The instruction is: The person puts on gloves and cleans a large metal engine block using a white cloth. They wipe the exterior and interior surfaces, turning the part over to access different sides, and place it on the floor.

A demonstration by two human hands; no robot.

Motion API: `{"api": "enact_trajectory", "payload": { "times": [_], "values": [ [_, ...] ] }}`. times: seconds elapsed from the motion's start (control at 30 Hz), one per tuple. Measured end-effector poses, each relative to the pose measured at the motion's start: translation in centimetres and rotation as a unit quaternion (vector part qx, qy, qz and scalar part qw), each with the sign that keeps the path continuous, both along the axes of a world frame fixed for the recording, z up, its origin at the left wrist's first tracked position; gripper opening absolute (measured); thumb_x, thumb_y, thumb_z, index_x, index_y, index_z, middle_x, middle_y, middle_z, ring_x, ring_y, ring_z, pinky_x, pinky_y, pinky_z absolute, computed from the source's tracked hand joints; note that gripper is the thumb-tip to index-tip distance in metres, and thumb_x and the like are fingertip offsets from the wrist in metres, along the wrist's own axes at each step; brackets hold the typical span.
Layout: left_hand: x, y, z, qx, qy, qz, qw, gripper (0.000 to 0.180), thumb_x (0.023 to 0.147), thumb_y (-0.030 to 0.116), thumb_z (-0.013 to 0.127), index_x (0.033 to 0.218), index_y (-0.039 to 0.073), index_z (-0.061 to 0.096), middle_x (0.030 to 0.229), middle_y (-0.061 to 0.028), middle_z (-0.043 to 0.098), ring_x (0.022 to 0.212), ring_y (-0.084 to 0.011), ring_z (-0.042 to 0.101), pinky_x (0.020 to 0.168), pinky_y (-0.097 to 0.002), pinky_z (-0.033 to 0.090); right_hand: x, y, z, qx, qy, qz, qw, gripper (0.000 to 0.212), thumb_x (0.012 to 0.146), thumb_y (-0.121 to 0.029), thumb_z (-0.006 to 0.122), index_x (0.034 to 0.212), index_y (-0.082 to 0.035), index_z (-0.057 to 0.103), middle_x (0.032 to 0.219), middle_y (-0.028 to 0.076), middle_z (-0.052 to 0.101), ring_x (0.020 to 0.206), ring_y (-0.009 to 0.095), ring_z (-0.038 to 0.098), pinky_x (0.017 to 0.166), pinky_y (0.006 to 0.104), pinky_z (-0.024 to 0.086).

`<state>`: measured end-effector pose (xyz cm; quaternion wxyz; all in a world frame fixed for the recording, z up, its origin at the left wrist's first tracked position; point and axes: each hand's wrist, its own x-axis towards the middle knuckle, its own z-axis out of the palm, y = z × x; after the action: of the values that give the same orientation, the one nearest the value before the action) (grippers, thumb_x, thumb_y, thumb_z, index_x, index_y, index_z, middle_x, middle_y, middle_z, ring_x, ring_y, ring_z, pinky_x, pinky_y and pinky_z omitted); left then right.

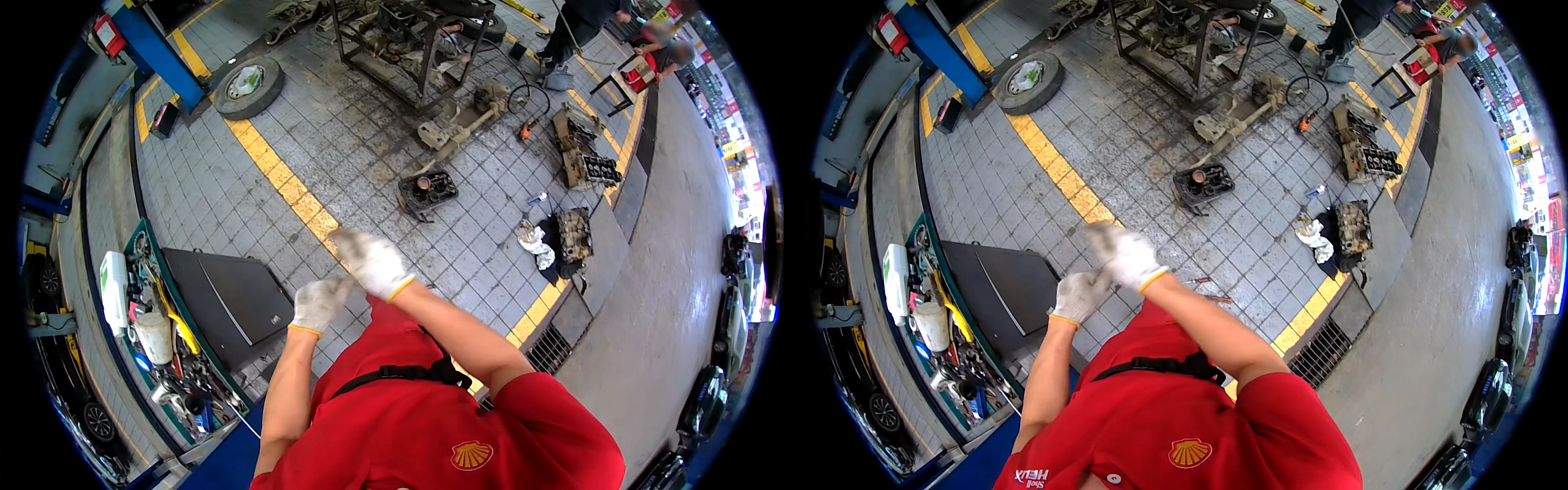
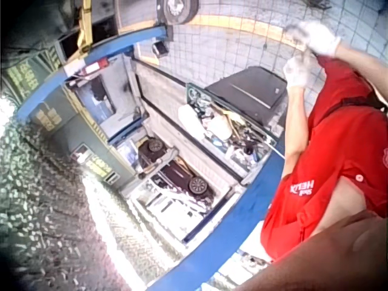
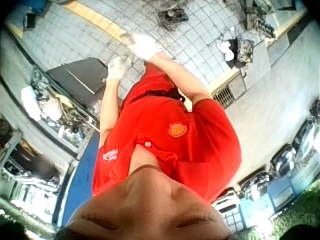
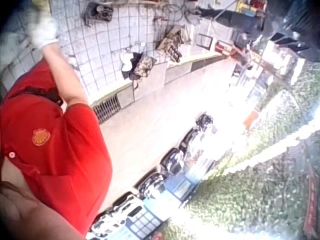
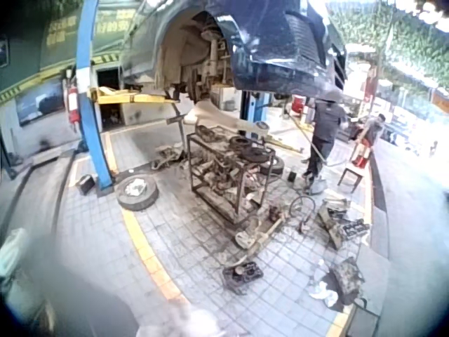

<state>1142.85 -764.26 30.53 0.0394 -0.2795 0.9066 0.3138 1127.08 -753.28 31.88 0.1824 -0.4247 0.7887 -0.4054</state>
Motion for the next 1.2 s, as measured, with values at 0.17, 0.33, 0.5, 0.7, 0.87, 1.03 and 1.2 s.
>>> {"api": "enact_trajectory", "payload": {
  "times": [0.17, 0.33, 0.5, 0.7, 0.87, 1.03, 1.2],
  "values": [
    [11.8, 4.1, -6.9, 0.257, -0.167, 0.232, 0.923, 0.063, 0.102, 0.056, 0.055, 0.080, 0.002, 0.076, 0.068, -0.0115, 0.072, 0.054, -0.0199, 0.068, 0.054, -0.0379, 0.054, -1.5, 19.7, -9.8, 0.235, -0.220, -0.237, 0.917, 0.067, 0.107, -0.062, 0.043, 0.151, -0.012, 0.054, 0.144, 0.026, 0.063, 0.135, 0.045, 0.060, 0.114, 0.0485, 0.047],
    [23.4, 10.4, -17.2, 0.369, -0.179, 0.386, 0.826, 0.068, 0.102, 0.058, 0.051, 0.074, 0.000, 0.074, 0.062, -0.0092, 0.067, 0.047, -0.0186, 0.059, 0.048, -0.0365, 0.049, 5.3, 44.8, -15.9, 0.368, -0.310, -0.444, 0.755, 0.073, 0.103, -0.070, 0.045, 0.127, -0.002, 0.060, 0.107, 0.022, 0.067, 0.094, 0.039, 0.069, 0.078, 0.0487, 0.052],
    [29.9, 15.5, -20.1, 0.384, -0.210, 0.397, 0.807, 0.067, 0.103, 0.055, 0.052, 0.074, -0.002, 0.072, 0.059, -0.0104, 0.064, 0.046, -0.0190, 0.058, 0.047, -0.0367, 0.047, 11.7, 55.7, -12.8, 0.232, -0.485, -0.605, 0.587, 0.067, 0.098, -0.072, 0.055, 0.085, -0.006, 0.058, 0.066, 0.011, 0.055, 0.047, 0.029, 0.061, 0.042, 0.0440, 0.050],
    [29.9, 16.1, -21.1, 0.425, -0.278, 0.379, 0.774, 0.066, 0.105, 0.052, 0.052, 0.075, -0.003, 0.073, 0.057, -0.0095, 0.062, 0.043, -0.0201, 0.055, 0.046, -0.0371, 0.046, 11.4, 53.7, -12.0, 0.223, -0.399, -0.509, 0.729, 0.068, 0.105, -0.059, 0.051, 0.127, 0.005, 0.062, 0.105, 0.016, 0.072, 0.072, 0.029, 0.076, 0.070, 0.0405, 0.061],
    [24.4, 13.1, -22.1, 0.431, -0.252, 0.322, 0.805, 0.064, 0.107, 0.052, 0.051, 0.082, -0.002, 0.074, 0.059, -0.0092, 0.063, 0.043, -0.0195, 0.054, 0.042, -0.0365, 0.042, 8.5, 48.0, -6.8, 0.255, -0.341, -0.398, 0.812, 0.069, 0.106, -0.056, 0.050, 0.149, -0.001, 0.056, 0.130, 0.022, 0.072, 0.083, 0.027, 0.078, 0.090, 0.0395, 0.057],
    [14.6, 12.8, -20.2, 0.354, -0.204, 0.244, 0.879, 0.067, 0.106, 0.055, 0.050, 0.082, -0.002, 0.076, 0.059, -0.0099, 0.064, 0.043, -0.0198, 0.054, 0.044, -0.0372, 0.043, 7.5, 51.9, -6.0, 0.214, -0.363, -0.421, 0.803, 0.066, 0.105, -0.051, 0.055, 0.146, 0.001, 0.056, 0.130, 0.020, 0.072, 0.083, 0.026, 0.077, 0.091, 0.0384, 0.057],
    [4.9, 18.1, -17.7, 0.327, -0.210, 0.203, 0.899, 0.067, 0.105, 0.056, 0.049, 0.085, -0.002, 0.077, 0.059, -0.0104, 0.065, 0.042, -0.0198, 0.054, 0.044, -0.0364, 0.044, 10.7, 69.0, -18.6, 0.233, -0.347, -0.409, 0.811, 0.054, 0.104, -0.047, 0.058, 0.136, -0.004, 0.058, 0.117, 0.023, 0.072, 0.103, 0.033, 0.074, 0.091, 0.0417, 0.057]
  ]
}}
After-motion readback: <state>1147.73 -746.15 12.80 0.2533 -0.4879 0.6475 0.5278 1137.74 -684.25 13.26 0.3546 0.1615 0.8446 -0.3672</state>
